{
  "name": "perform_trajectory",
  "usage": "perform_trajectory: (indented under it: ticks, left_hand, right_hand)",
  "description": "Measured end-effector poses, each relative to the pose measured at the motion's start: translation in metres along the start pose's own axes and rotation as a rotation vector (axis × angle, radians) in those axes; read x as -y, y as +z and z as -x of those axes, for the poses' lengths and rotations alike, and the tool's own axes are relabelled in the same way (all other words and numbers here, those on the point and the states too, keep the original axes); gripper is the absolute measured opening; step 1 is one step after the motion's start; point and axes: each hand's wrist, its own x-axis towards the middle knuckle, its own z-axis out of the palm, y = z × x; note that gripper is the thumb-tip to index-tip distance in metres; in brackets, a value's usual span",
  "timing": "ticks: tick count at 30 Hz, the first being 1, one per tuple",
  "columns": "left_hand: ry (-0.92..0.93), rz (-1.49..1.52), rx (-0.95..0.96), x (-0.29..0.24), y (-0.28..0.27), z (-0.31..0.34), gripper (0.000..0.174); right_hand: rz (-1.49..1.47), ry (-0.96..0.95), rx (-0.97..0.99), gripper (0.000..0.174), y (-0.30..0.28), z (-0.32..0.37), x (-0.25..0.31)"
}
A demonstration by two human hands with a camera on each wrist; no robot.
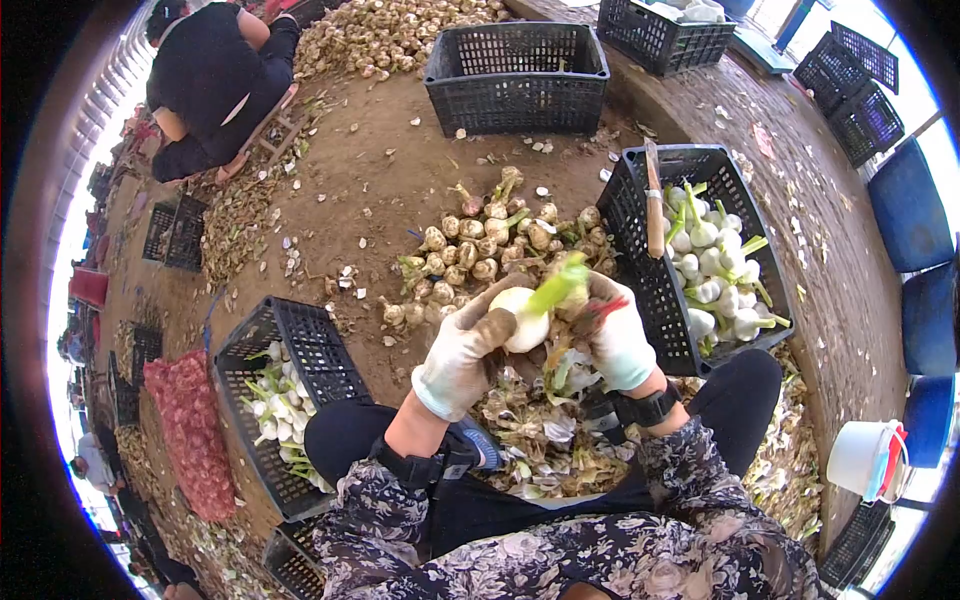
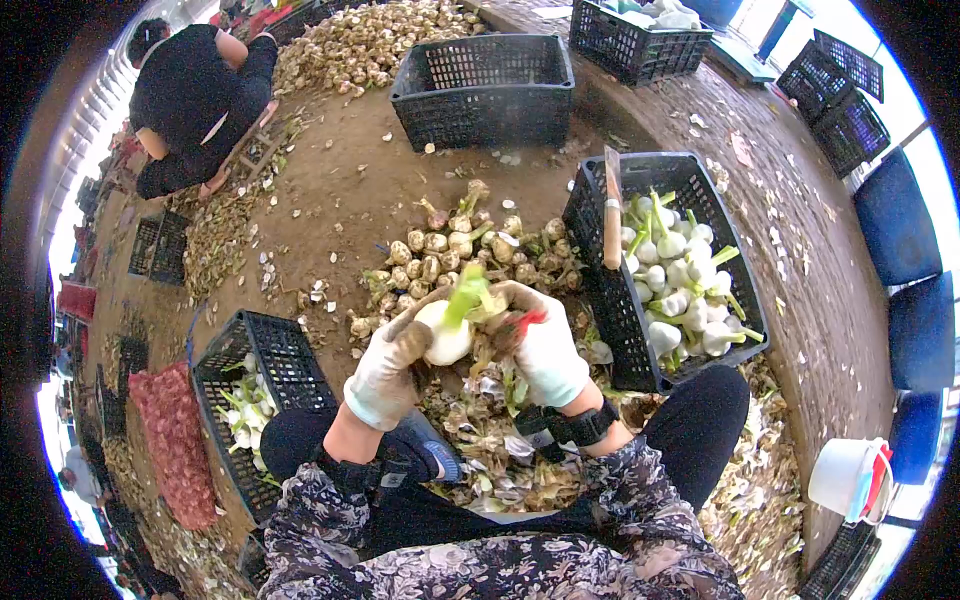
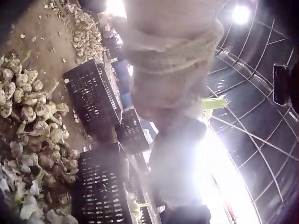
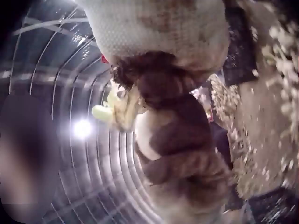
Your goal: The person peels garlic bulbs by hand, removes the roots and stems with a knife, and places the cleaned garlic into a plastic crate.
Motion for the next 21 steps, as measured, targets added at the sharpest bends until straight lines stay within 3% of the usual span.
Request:
perform_trajectory:
  ticks: [1, 3, 4, 5, 6, 10, 14, 17, 19, 20, 21]
  left_hand:
    - [-0.035, 0.072, 0.077, -0.002, 0.0, 0.0, 0.057]
    - [-0.034, 0.06, 0.093, 0.0, -0.002, -0.003, 0.058]
    - [0.001, 0.034, -0.004, 0.006, -0.003, -0.006, 0.059]
    - [0.036, 0.005, -0.097, 0.012, -0.005, -0.01, 0.06]
    - [0.064, -0.118, -0.206, 0.014, -0.008, -0.014, 0.08]
    - [0.217, -0.151, -0.114, 0.014, -0.002, -0.007, 0.078]
    - [0.116, -0.111, -0.201, 0.003, -0.003, -0.003, 0.067]
    - [-0.001, -0.016, -0.046, -0.005, -0.005, 0.005, 0.068]
    - [0.056, 0.011, -0.04, -0.005, -0.003, 0.001, 0.072]
    - [0.053, -0.029, -0.022, -0.006, -0.005, 0.0, 0.074]
    - [0.045, -0.065, -0.011, -0.005, -0.007, 0.001, 0.076]
  right_hand:
    - [-0.145, 0.025, -0.046, 0.029, 0.0, 0.001, -0.005]
    - [-0.014, 0.068, -0.111, 0.025, 0.002, 0.001, -0.007]
    - [0.036, -0.024, -0.126, 0.027, 0.006, 0.0, -0.008]
    - [-0.024, 0.012, -0.155, 0.027, 0.007, 0.0, -0.006]
    - [-0.086, 0.046, -0.185, 0.028, 0.009, -0.001, -0.003]
    - [0.058, 0.04, -0.224, 0.022, 0.02, 0.0, 0.009]
    - [0.196, -0.068, -0.064, 0.024, 0.026, 0.004, -0.001]
    - [0.114, -0.024, -0.481, 0.023, -0.026, -0.023, -0.039]
    - [0.578, 0.01, -0.408, 0.021, -0.087, -0.025, -0.117]
    - [1.117, 0.063, -0.065, 0.018, -0.086, -0.013, -0.106]
    - [1.617, 0.087, 0.555, 0.018, -0.084, -0.007, -0.093]
